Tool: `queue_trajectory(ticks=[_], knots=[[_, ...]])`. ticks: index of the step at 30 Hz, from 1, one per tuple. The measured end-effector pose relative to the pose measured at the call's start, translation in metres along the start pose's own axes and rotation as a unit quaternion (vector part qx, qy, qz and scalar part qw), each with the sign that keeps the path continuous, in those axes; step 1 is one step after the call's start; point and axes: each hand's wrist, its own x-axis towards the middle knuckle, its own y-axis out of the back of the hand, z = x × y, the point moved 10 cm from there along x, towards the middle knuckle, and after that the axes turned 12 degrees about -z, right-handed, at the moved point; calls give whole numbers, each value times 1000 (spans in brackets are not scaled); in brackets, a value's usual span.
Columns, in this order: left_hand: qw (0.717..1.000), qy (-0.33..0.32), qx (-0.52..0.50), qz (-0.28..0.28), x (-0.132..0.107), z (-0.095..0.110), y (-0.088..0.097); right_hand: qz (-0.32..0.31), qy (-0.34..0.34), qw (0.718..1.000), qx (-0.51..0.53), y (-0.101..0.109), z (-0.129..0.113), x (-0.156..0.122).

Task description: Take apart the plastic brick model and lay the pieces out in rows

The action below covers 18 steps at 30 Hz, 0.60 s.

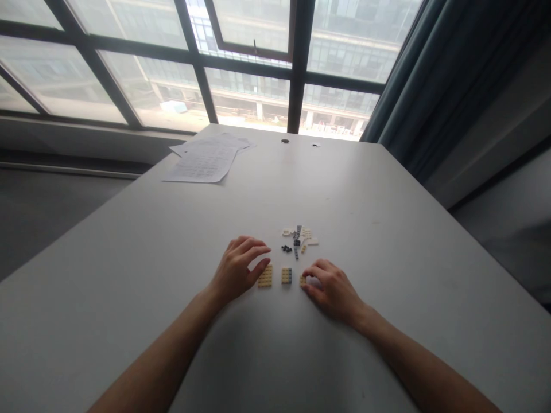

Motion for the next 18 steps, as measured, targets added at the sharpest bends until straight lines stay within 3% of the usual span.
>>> queue_trajectory(ticks=[5,8,14,18], knots=[[999,15,-5,49,-3,-3,9,-33,92,995,-26,-19,-44,-6],[998,10,-3,56,-4,-1,11,-44,101,992,-64,-31,-58,-3],[998,4,1,64,-5,0,13,-29,78,994,-66,-39,-56,3],[997,0,1,76,-5,2,17,18,67,998,-7,-24,-42,2]])
